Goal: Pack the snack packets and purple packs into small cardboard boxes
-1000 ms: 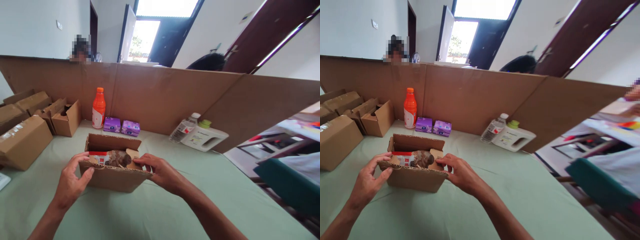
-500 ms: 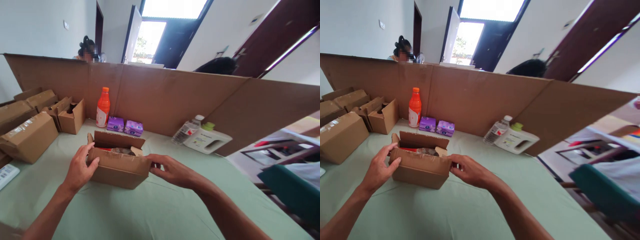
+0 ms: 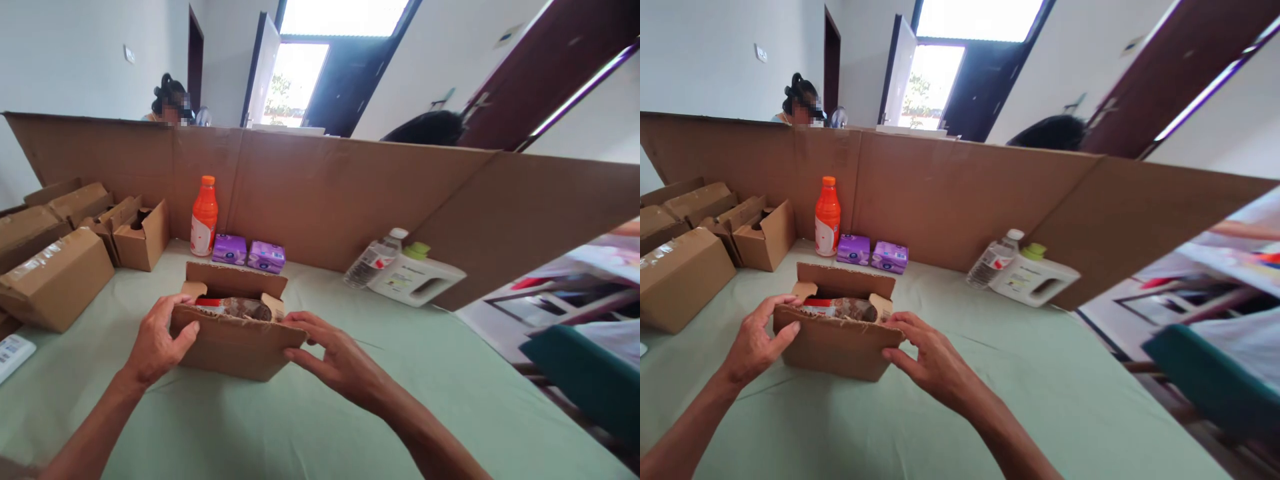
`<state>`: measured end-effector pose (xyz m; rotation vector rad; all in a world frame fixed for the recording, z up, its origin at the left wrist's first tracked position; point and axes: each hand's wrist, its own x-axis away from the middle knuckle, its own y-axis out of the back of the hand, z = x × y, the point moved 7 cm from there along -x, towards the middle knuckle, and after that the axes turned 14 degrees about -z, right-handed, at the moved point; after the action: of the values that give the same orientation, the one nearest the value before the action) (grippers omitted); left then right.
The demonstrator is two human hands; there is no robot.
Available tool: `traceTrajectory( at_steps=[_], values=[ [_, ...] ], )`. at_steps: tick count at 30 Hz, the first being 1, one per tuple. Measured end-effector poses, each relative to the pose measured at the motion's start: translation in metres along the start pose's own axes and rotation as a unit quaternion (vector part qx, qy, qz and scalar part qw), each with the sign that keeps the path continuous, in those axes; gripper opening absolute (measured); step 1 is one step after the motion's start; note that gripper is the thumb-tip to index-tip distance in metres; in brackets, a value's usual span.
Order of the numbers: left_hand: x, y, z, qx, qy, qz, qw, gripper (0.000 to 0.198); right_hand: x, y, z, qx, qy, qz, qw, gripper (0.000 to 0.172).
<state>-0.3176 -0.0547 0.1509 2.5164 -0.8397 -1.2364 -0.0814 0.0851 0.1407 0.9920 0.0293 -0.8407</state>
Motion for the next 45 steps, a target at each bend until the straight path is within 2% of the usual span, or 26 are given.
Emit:
traceTrajectory(
  at_steps=[5, 9, 10, 12, 14, 16, 18, 20, 22, 23, 26, 31, 33, 36, 39, 42, 45],
  values=[
    [-0.009, -0.004, 0.009, -0.043, 0.034, 0.061, 0.997, 0.049, -0.009, 0.003, 0.005, 0.055, 0.034, 0.009, 0.998, 0.017],
    [-0.01, -0.006, 0.011, -0.049, 0.036, 0.066, 0.996, 0.052, -0.018, 0.004, 0.002, -0.023, 0.038, 0.06, 0.997, 0.024],
    [-0.009, -0.007, 0.011, -0.05, 0.037, 0.062, 0.996, 0.053, -0.021, 0.007, -0.001, -0.032, 0.04, 0.048, 0.997, 0.024],
    [-0.008, -0.008, 0.013, -0.051, 0.039, 0.053, 0.996, 0.054, -0.027, 0.013, -0.011, -0.015, 0.036, -0.018, 0.999, 0.021],
    [-0.006, -0.011, 0.013, -0.053, 0.032, 0.045, 0.997, 0.054, -0.035, 0.02, -0.019, 0.027, 0.041, -0.108, 0.993, 0.04],
    [-0.004, -0.014, 0.011, -0.053, 0.008, 0.03, 0.998, 0.05, -0.043, 0.02, -0.022, 0.065, 0.063, -0.17, 0.981, 0.062],
    [-0.001, -0.016, 0.01, -0.055, -0.022, 0.002, 0.998, 0.046, -0.05, 0.013, -0.022, 0.078, 0.075, -0.177, 0.978, 0.068],
    [0.004, -0.016, 0.012, -0.061, -0.037, -0.029, 0.997, 0.043, -0.052, 0.002, -0.019, 0.068, 0.083, -0.141, 0.984, 0.051],
    [0.008, -0.017, 0.017, -0.061, -0.029, -0.044, 0.997, 0.043, -0.046, -0.007, -0.012, 0.055, 0.109, -0.097, 0.988, 0.033],
    [0.009, -0.017, 0.02, -0.055, -0.02, -0.047, 0.997, 0.046, -0.039, -0.011, -0.009, 0.054, 0.124, -0.081, 0.988, 0.033],
    [0.007, -0.017, 0.029, -0.027, 0.015, -0.036, 0.999, 0.061, -0.015, -0.019, -0.008, 0.069, 0.147, -0.064, 0.985, 0.047],
    [0.002, -0.031, 0.032, 0.031, 0.045, 0.09, 0.994, 0.038, 0.023, -0.033, -0.025, 0.063, 0.098, -0.095, 0.989, 0.064],
    [0.007, -0.031, 0.03, 0.044, 0.051, 0.112, 0.991, 0.04, 0.033, -0.039, -0.031, 0.04, 0.075, -0.102, 0.991, 0.068],
    [0.02, -0.023, 0.024, 0.029, 0.042, 0.122, 0.991, 0.056, 0.033, -0.044, -0.035, 0.015, 0.076, -0.101, 0.992, 0.065],
    [0.035, -0.003, 0.024, -0.03, 0.041, 0.089, 0.995, 0.064, 0.011, -0.055, -0.03, -0.019, 0.111, -0.071, 0.991, 0.063],
    [0.048, 0.03, 0.033, -0.118, 0.053, 0.0, 0.992, 0.056, -0.028, -0.08, -0.012, -0.061, 0.153, -0.027, 0.986, 0.063],
    [0.056, 0.068, 0.046, -0.217, 0.053, -0.114, 0.968, 0.05, -0.079, -0.122, 0.02, -0.086, 0.178, 0.016, 0.98, 0.061]
  ],
)
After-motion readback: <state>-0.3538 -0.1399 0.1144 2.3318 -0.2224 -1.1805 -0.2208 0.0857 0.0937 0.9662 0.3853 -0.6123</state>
